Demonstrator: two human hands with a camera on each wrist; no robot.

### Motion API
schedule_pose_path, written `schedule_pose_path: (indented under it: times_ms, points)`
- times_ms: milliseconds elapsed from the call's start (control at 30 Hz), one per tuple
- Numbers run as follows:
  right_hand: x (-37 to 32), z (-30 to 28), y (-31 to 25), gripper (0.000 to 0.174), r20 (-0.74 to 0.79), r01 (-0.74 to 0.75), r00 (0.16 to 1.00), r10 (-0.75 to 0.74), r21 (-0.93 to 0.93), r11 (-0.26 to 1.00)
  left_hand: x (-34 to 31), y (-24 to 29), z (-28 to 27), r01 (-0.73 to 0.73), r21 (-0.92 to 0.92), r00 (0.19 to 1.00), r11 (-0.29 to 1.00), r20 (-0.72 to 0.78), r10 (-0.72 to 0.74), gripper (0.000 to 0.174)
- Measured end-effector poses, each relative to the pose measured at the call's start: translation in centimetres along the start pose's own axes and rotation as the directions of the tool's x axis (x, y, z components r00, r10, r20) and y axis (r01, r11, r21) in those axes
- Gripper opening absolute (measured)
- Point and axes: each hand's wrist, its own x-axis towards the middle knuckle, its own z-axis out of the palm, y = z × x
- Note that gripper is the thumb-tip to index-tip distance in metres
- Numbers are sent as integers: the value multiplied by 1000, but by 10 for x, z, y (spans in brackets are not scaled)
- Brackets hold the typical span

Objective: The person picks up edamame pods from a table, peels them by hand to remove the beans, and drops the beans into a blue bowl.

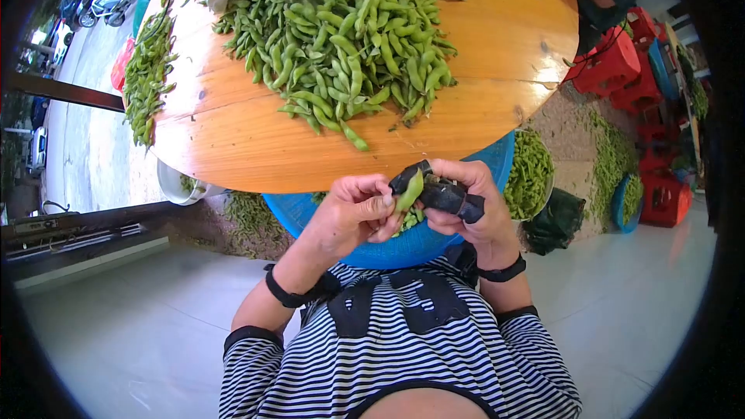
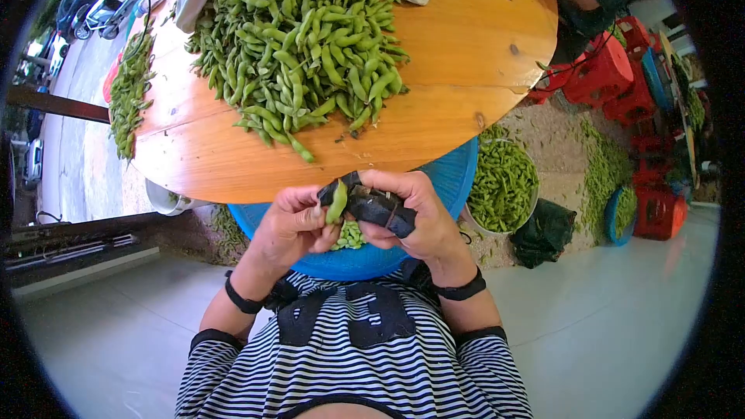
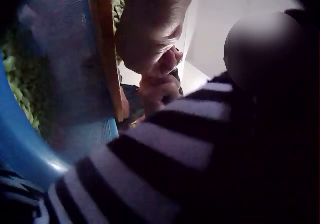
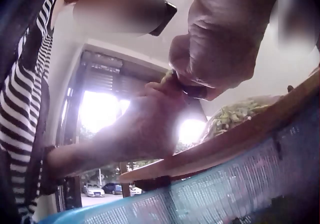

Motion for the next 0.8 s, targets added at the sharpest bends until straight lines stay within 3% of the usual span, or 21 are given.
schedule_pose_path:
  times_ms: [33,67,100,133,167,200,267,300,367,400,467,500,567,600,633,667,733,800]
  points:
    - [-2,1,1,12,-65,58,995,-77,-252,966,-1,10,2,17,211,999,977,-48,-7,16]
    - [-3,3,2,13,-106,94,980,-167,-490,866,-1,13,8,17,210,999,977,-48,-8,16]
    - [-2,4,3,13,-105,95,980,-168,-490,867,-1,15,16,-127,495,973,859,-104,204,19]
    - [0,7,5,16,-15,215,946,-324,-719,661,1,16,21,-217,739,905,638,-93,415,23]
    - [2,9,7,19,115,302,891,-439,-872,384,2,15,24,-248,812,853,528,-75,516,29]
    - [2,13,10,19,116,301,893,-435,-872,387,1,18,26,-245,812,852,530,-81,517,29]
    - [2,19,13,25,105,274,881,-462,-908,316,-2,26,32,-66,929,941,364,-64,333,27]
    - [2,18,13,26,102,282,868,-486,-907,313,-2,30,34,-66,929,939,364,-65,338,27]
    - [1,14,10,27,97,274,881,-462,-902,333,-4,34,36,-7,974,956,226,-60,289,27]
    - [1,12,8,28,90,264,894,-439,-898,353,-4,32,32,-4,973,953,229,-65,295,27]
    - [2,10,8,29,85,258,905,-417,-888,380,-3,26,22,-183,955,925,235,86,370,26]
    - [2,11,9,29,74,247,898,-434,-901,357,-4,25,21,-176,956,923,233,78,377,26]
    - [4,15,13,30,75,243,893,-444,-910,336,-4,21,23,-143,801,951,581,-51,305,26]
    - [5,18,16,32,73,231,862,-501,-938,259,-3,17,24,-140,803,948,579,-60,313,26]
    - [6,22,20,33,76,211,828,-556,-960,183,-1,13,27,-133,692,939,709,-140,313,26]
    - [7,28,23,33,84,219,831,-550,-958,184,1,8,29,-134,560,929,818,-216,300,27]
    - [8,40,29,38,143,185,759,-635,-983,-1,2,-4,32,-176,540,905,823,-241,351,28]
    - [11,40,37,42,191,201,736,-649,-978,-60,6,-16,31,-307,290,852,906,-340,397,28]
